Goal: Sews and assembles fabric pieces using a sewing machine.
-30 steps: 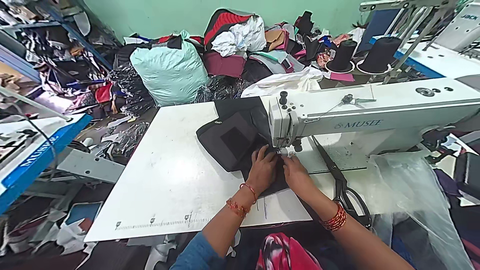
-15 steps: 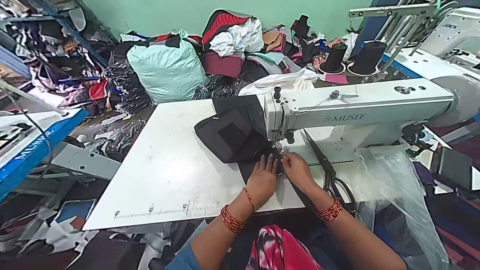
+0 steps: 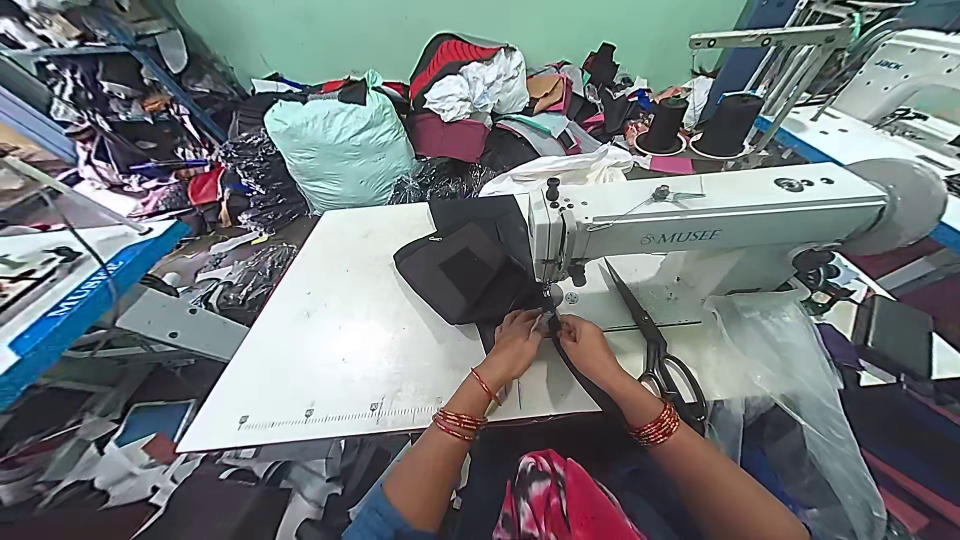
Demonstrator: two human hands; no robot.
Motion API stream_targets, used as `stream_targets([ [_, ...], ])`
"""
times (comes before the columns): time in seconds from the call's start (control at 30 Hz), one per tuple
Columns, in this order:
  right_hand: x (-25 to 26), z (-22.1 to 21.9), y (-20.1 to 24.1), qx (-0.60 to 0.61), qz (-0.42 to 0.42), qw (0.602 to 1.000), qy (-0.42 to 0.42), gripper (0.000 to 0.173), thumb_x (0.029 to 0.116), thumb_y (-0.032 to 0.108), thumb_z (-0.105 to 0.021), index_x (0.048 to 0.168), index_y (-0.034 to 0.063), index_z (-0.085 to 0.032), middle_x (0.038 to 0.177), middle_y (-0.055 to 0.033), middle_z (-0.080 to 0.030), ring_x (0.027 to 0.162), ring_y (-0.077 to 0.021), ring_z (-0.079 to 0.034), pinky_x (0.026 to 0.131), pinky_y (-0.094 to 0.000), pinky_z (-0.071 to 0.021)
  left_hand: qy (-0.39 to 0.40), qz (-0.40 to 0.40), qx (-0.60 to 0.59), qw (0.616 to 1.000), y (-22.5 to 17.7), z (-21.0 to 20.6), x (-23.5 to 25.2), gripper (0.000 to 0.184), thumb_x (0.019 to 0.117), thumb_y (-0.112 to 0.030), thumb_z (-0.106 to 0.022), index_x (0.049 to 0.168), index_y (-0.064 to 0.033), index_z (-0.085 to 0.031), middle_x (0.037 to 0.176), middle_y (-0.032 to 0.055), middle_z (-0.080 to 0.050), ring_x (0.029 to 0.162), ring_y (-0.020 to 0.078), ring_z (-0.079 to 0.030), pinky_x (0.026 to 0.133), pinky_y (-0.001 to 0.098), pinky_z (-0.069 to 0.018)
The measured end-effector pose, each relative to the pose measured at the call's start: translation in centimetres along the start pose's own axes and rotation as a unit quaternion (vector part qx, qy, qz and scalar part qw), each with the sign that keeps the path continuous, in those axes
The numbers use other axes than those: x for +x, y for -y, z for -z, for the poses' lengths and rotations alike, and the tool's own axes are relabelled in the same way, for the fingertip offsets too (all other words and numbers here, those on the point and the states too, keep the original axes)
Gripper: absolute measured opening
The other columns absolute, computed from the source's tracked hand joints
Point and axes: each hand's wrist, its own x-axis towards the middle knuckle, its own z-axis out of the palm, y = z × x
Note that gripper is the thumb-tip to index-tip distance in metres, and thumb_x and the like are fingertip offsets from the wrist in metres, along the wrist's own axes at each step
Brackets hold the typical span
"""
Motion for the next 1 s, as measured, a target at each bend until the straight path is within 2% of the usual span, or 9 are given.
stream_targets([
  [0.1,0.0,0.2,-0.2,0.018,0.004,1.0,0.001,0.037,0.1006,0.001,-0.05,0.135,-0.0067,-0.058,0.113,-0.0211,-0.067,0.097,-0.0229,-0.064,0.09,-0.0345,-0.0508,0.019,-0.029,0.186,0.982,-0.5,-1.3,0.0,0.048,0.1084,-0.022,-0.035,0.154,-0.015,-0.049,0.163,0.0094,-0.04,0.154,0.036,-0.027,0.118,0.0631,-0.0241],
  [0.27,-0.1,0.8,-0.5,0.028,-0.003,0.999,0.021,0.041,0.0981,-0.004,-0.05,0.138,-0.0064,-0.057,0.119,-0.0217,-0.066,0.104,-0.0213,-0.065,0.094,-0.0323,-0.0507,0.065,-0.017,0.311,0.948,-1.4,-2.1,-0.3,0.055,0.1071,-0.019,-0.04,0.162,-0.0114,-0.033,0.17,0.0142,-0.024,0.156,0.0406,-0.02,0.118,0.0641,-0.0245],
  [0.4,-0.4,0.8,-0.3,-0.025,0.005,0.999,0.038,0.039,0.1007,-0.001,-0.048,0.139,-0.0041,-0.059,0.121,-0.0226,-0.065,0.103,-0.0253,-0.064,0.095,-0.035,-0.0497,0.028,-0.078,0.294,0.952,0.0,-2.4,-0.8,0.053,0.1042,-0.019,-0.045,0.157,-0.0112,-0.044,0.164,0.02,-0.035,0.154,0.0456,-0.025,0.116,0.0672,-0.0257],
  [0.53,-1.4,1.0,0.4,-0.115,0.037,0.991,0.059,0.04,0.1022,0.0,-0.045,0.139,-0.0026,-0.06,0.122,-0.0269,-0.062,0.11,-0.0328,-0.062,0.099,-0.0391,-0.0477,-0.036,-0.185,0.211,0.959,2.5,-2.7,-1.2,0.048,0.097,-0.023,-0.052,0.142,-0.008,-0.063,0.153,0.0244,-0.049,0.148,0.0487,-0.035,0.118,0.0673,-0.025],
  [0.63,-1.8,0.7,1.0,-0.186,0.031,0.979,0.082,0.043,0.1026,-0.001,-0.042,0.144,-0.0025,-0.055,0.127,-0.029,-0.056,0.112,-0.0363,-0.061,0.099,-0.0412,-0.0487,-0.057,-0.23,0.124,0.964,2.9,-2.0,-1.0,0.043,0.0943,-0.023,-0.05,0.122,-0.0009,-0.075,0.142,0.028,-0.059,0.142,0.0498,-0.044,0.12,0.0591,-0.0301],
  [0.7,-1.9,0.2,1.2,-0.238,0.029,0.967,0.092,0.045,0.1021,-0.003,-0.042,0.146,-0.0041,-0.052,0.131,-0.0294,-0.053,0.11,-0.0369,-0.063,0.096,-0.0417,-0.0518,-0.059,-0.198,0.101,0.973,2.1,-1.2,-0.5,0.039,0.0972,-0.014,-0.045,0.115,0.0049,-0.075,0.134,0.025,-0.065,0.138,0.0424,-0.053,0.119,0.0499,-0.0375],
  [0.8,-2.4,-0.6,1.7,-0.309,0.04,0.946,0.093,0.039,0.1012,-0.008,-0.04,0.138,-0.0103,-0.054,0.135,-0.0303,-0.051,0.11,-0.0388,-0.064,0.094,-0.0426,-0.0543,-0.065,-0.14,0.131,0.979,1.1,-1.3,0.5,0.042,0.0997,0.0,-0.041,0.134,0.0012,-0.065,0.135,0.0226,-0.064,0.132,0.0375,-0.057,0.113,0.0461,-0.0427],
  [0.9,-2.6,-1.0,2.1,-0.345,0.042,0.933,0.093,0.039,0.1001,-0.01,-0.04,0.137,-0.0119,-0.054,0.137,-0.0308,-0.05,0.111,-0.0396,-0.065,0.093,-0.043,-0.0546,-0.119,-0.196,0.161,0.96,2.3,-3.2,1.0,0.041,0.094,0.003,-0.049,0.128,-0.0006,-0.07,0.13,0.0223,-0.066,0.13,0.0409,-0.058,0.111,0.0487,-0.0456],
  [1.0,-2.5,-1.1,2.0,-0.347,0.037,0.934,0.08,0.04,0.1007,-0.009,-0.04,0.139,-0.0103,-0.054,0.135,-0.0295,-0.052,0.108,-0.0381,-0.066,0.091,-0.042,-0.0557,-0.079,-0.191,0.182,0.961,2.2,-2.8,0.7,0.045,0.0925,0.003,-0.047,0.133,0.0017,-0.066,0.138,0.0237,-0.062,0.14,0.0408,-0.05,0.119,0.0451,-0.0374],
])
